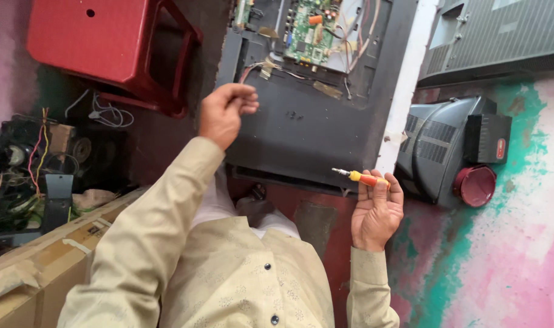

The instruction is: The person uses a screwdriver to remove screws from the back panel of a television set. They then lift the panel to expose the internal circuit boards and wiring, and continue to unscrew additional fasteners along the edges of the chassis.

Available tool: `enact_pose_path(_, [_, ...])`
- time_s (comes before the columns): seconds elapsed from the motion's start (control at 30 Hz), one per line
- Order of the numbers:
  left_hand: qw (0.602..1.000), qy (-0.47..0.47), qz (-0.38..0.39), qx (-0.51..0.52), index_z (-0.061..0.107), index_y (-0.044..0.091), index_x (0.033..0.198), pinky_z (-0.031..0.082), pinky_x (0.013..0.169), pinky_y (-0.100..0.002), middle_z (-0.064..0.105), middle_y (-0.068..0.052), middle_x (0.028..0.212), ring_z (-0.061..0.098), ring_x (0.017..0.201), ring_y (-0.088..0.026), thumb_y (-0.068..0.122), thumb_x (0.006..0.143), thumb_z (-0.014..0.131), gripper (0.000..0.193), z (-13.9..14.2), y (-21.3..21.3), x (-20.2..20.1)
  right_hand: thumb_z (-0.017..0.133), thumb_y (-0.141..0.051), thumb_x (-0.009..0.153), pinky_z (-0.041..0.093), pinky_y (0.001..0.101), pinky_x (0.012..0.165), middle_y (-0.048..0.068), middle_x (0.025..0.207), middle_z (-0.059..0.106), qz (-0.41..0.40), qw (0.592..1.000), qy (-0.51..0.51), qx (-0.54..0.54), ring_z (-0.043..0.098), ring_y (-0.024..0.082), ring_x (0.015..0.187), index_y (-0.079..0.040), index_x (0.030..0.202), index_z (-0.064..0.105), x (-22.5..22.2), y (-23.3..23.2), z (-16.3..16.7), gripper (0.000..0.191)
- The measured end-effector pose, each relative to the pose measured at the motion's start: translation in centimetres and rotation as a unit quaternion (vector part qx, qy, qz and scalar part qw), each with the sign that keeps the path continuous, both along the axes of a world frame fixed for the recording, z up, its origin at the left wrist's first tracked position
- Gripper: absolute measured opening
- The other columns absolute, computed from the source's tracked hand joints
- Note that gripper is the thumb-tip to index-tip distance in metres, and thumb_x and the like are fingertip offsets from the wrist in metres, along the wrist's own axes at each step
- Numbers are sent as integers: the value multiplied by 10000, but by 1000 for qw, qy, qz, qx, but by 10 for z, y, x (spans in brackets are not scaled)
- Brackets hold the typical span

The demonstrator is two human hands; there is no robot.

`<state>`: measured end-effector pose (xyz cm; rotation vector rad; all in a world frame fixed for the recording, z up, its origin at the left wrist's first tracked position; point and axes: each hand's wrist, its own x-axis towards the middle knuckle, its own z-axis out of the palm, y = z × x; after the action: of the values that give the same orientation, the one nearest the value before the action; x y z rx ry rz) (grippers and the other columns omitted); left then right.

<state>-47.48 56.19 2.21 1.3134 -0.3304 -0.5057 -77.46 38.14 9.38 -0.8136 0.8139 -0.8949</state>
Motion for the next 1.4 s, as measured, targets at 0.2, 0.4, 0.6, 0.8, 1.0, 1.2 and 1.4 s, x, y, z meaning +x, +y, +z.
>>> enact_pose_path(0.2, [958,233,133,-100,629,-51,1165,602,692,-284,712,-125,953,727,781,-191,-14,1019,567,163,-19,75,24,620,-64,1061,602,392,998,231,1277,670,105,994,-7,-24,704,302,1154,-19,1258,521,98,29,29,225])
enact_pose_path(0.4, [960,197,171,101,709,-12,1112,525,608,-265,665,-70,854,611,693,-113,58,945,681,183,-59,96,44,654,36,1028,582,340,1033,194,1265,694,236,912,147,-301,706,237,1179,58,1292,607,225,86,58,269])
enact_pose_path(0.6, [972,180,97,120,695,22,1127,565,769,-273,742,-34,962,678,848,-104,96,905,722,236,-72,70,57,691,57,1006,561,280,1013,138,1223,721,334,792,241,-451,708,182,1140,65,1273,636,310,107,61,274])
enact_pose_path(0.8, [978,168,44,118,697,12,1135,560,781,-279,740,-56,999,681,856,-120,132,864,775,306,-66,54,88,718,-20,1011,564,282,936,114,1143,739,353,709,320,-520,711,162,1037,14,1229,672,357,116,45,226])
enact_pose_path(1.0, [975,178,2,133,683,8,1130,554,735,-281,714,-67,960,608,750,-109,165,761,873,444,-59,50,109,704,-73,1044,576,293,904,109,1110,744,329,700,347,-531,726,174,1007,-8,1234,670,376,116,37,204])
enact_pose_path(1.2, [977,207,9,56,693,5,1166,575,800,-274,729,-72,995,669,847,-107,41,845,782,336,-72,52,106,694,-66,1048,575,297,902,102,1105,748,355,701,345,-513,729,178,1006,-6,1225,668,378,117,41,189])
enact_pose_path(1.4, [951,308,-6,35,674,4,1158,599,797,-286,715,-55,1012,675,844,-113,-66,850,625,320,-75,70,91,709,-55,1003,571,322,877,124,1077,736,412,661,348,-522,739,231,993,-19,1199,662,369,130,44,205])
